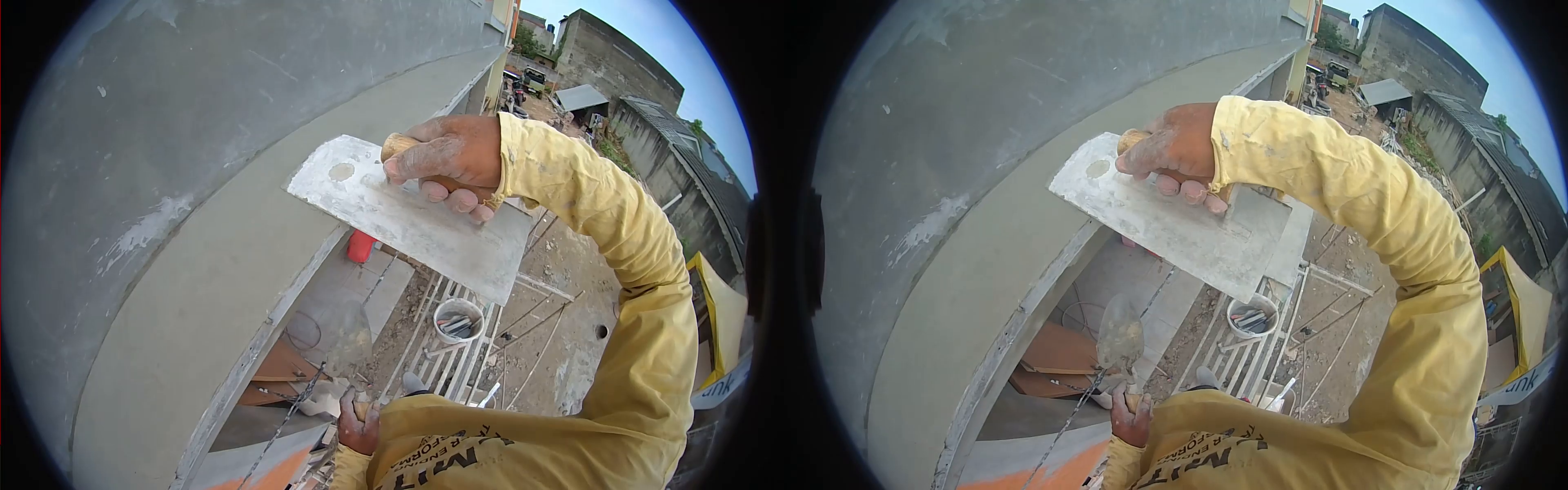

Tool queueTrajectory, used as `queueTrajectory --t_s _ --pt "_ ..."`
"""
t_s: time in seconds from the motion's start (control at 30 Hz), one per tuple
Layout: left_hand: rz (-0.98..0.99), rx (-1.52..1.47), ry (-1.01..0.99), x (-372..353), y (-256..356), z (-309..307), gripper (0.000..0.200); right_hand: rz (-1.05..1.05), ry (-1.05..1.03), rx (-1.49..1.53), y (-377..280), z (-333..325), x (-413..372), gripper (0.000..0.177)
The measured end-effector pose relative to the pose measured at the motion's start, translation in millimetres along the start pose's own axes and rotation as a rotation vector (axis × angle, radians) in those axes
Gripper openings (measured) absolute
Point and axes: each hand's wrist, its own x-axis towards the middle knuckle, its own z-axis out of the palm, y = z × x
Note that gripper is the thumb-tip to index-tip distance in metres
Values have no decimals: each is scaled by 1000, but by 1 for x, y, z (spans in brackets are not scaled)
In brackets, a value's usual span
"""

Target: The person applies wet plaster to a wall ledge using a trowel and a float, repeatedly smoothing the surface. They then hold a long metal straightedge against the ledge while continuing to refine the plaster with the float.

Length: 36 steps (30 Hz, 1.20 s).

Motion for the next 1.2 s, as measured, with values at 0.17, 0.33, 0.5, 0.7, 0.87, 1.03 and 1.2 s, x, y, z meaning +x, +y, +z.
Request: queueTrajectory --t_s 0.17,0.33,0.5,0.7,0.87,1.03,1.2 --pt "-58 -45 -4 -2 -3 8 47 61 199 -58 9 -19 17 41" --pt "-190 -255 -30 5 25 4 48 157 312 28 49 -81 51 34" --pt "-212 -317 -14 5 30 -1 47 255 506 -8 84 -133 66 28" --pt "-307 -315 28 7 27 -1 45 43 352 251 47 -80 13 32" --pt "-59 -73 -82 19 7 6 49 -25 35 275 14 -8 4 38" --pt "-235 -143 -121 12 13 14 57 -64 -56 -1 -4 8 5 44" --pt "-330 -208 -113 6 6 19 57 -42 127 -295 -19 11 -1 46"
